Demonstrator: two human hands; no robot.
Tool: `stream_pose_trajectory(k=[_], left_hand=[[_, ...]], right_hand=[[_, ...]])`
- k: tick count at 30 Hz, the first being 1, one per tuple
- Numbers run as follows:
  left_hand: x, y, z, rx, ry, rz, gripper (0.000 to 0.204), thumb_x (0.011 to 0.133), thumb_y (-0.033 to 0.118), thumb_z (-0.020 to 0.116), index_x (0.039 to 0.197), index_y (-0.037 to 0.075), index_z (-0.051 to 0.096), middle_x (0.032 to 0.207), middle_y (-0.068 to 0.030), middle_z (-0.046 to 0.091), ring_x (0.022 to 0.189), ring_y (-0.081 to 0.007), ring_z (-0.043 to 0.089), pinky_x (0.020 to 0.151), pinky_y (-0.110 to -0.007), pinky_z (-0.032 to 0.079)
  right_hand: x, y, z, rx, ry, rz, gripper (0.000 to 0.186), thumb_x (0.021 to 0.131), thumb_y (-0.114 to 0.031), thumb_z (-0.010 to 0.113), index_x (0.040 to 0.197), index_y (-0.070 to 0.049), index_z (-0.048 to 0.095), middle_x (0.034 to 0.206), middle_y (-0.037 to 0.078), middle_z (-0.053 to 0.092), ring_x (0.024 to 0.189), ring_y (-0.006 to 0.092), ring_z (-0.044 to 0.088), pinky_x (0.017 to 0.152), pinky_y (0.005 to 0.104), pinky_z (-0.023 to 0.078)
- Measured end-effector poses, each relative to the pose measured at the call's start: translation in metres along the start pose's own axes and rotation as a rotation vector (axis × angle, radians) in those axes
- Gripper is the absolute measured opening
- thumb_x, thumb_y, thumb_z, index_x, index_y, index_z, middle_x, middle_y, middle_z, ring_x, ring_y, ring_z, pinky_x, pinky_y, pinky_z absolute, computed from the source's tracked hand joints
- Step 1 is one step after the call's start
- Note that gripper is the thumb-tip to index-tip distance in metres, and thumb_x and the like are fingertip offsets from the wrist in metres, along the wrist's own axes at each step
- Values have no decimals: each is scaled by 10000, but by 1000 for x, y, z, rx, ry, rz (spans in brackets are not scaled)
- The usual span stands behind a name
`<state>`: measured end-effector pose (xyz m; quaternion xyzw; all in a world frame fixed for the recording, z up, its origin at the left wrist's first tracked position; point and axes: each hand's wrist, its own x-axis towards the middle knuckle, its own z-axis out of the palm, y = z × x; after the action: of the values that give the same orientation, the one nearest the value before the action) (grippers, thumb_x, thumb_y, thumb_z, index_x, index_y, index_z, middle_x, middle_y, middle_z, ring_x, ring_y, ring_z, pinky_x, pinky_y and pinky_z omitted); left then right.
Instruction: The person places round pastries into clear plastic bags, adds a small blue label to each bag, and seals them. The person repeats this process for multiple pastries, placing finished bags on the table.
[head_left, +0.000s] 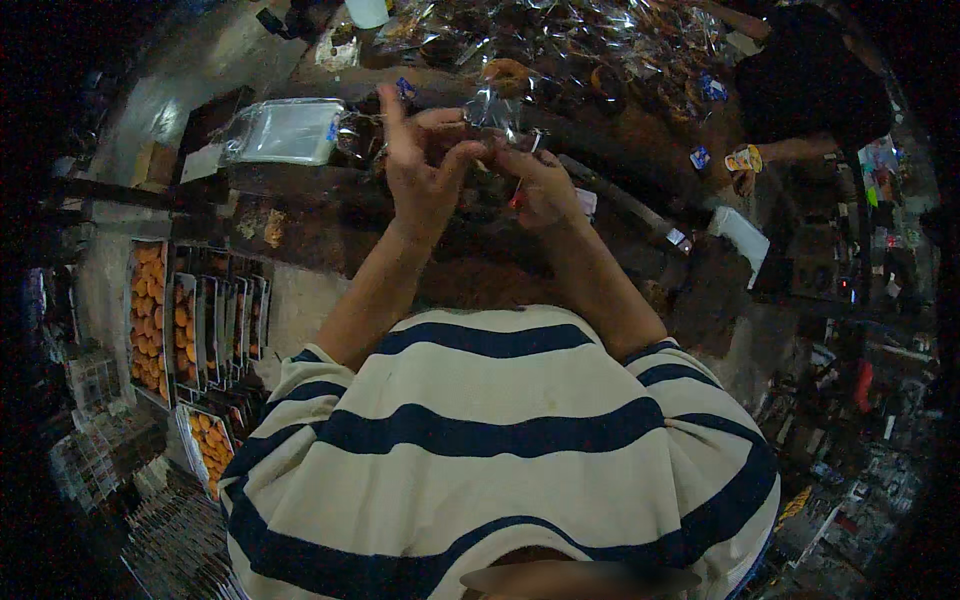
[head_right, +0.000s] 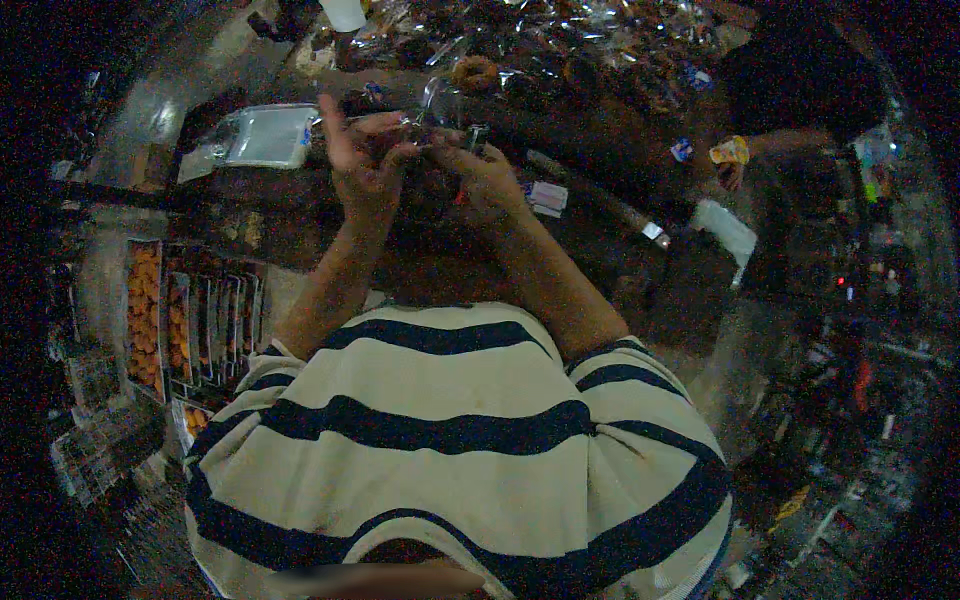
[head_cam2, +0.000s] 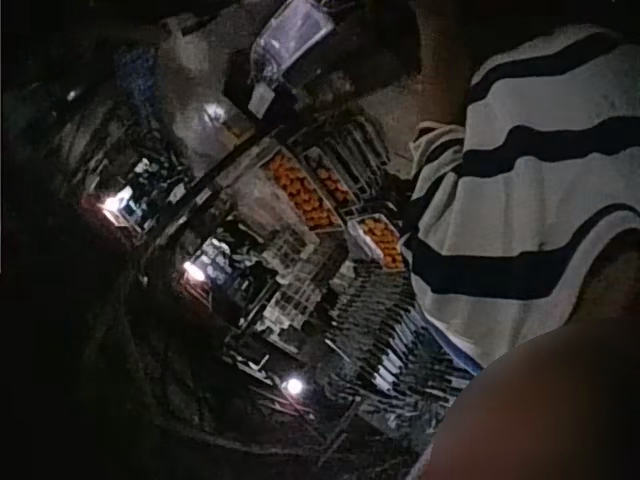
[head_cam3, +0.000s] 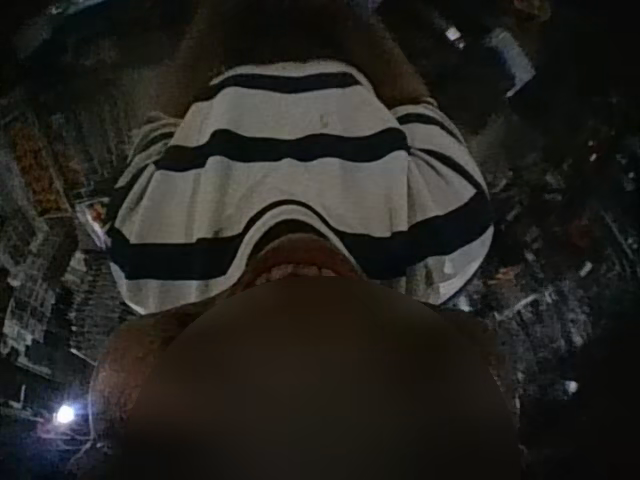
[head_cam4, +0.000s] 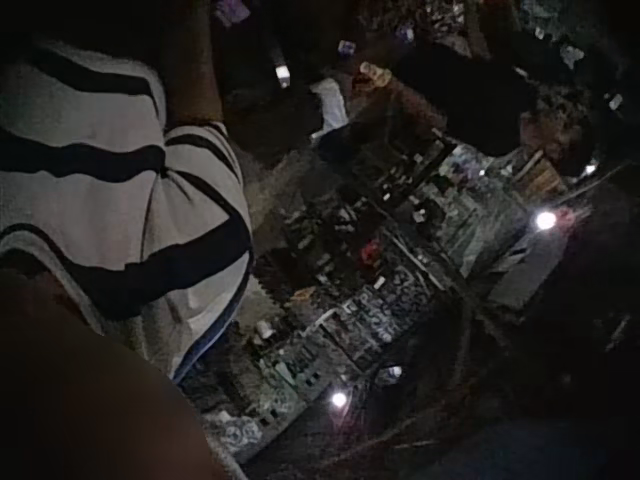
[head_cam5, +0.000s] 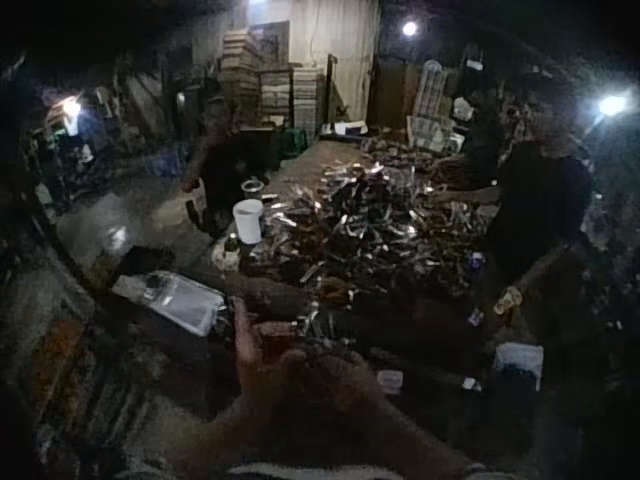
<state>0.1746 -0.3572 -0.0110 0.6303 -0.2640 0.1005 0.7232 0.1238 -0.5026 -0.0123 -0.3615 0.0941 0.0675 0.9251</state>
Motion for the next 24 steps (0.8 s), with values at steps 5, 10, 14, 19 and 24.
stream_pose_trajectory(k=[5, 10, 14, 19, 24], left_hand=[[-26, 18, -30, -221, -196, -377, 798, 823, 49, 665, 1421, -48, 147, 998, -118, 649, 860, -147, 634, 783, -272, 503], [-61, 43, -66, -454, -188, -722, 258, 850, 16, 611, 1106, -4, 589, 958, -68, 655, 864, -114, 611, 799, -237, 485], [-82, 62, -85, -308, -128, -374, 240, 842, -5, 602, 1081, 10, 606, 995, -69, 637, 877, -128, 608, 773, -249, 497], [-99, 67, -92, -364, -60, -755, 568, 800, 22, 672, 1308, 32, 418, 1011, -109, 625, 883, -167, 618, 769, -295, 514], [-94, 55, -74, -444, -18, -780, 619, 784, 54, 705, 1322, 16, 400, 1016, -117, 624, 875, -187, 625, 769, -307, 516]], right_hand=[[-24, 6, 29, -979, -5, -678, 202, 760, -66, 719, 946, -40, 644, 906, 74, 652, 811, 188, 637, 733, 304, 530], [-53, 44, 61, -693, 171, -455, 163, 802, -135, 702, 920, -32, 660, 816, 19, 646, 781, 109, 594, 723, 249, 470], [-62, 69, 73, -1156, 167, -517, 233, 804, -201, 714, 946, -24, 664, 843, 15, 662, 788, 103, 598, 702, 254, 478], [-79, 81, 68, -1092, 163, -514, 258, 759, -241, 736, 913, -41, 683, 814, 80, 688, 743, 157, 646, 681, 293, 490], [-89, 70, 53, -1634, 193, -482, 259, 735, -251, 739, 886, -47, 687, 814, 132, 681, 731, 181, 661, 650, 309, 490]])
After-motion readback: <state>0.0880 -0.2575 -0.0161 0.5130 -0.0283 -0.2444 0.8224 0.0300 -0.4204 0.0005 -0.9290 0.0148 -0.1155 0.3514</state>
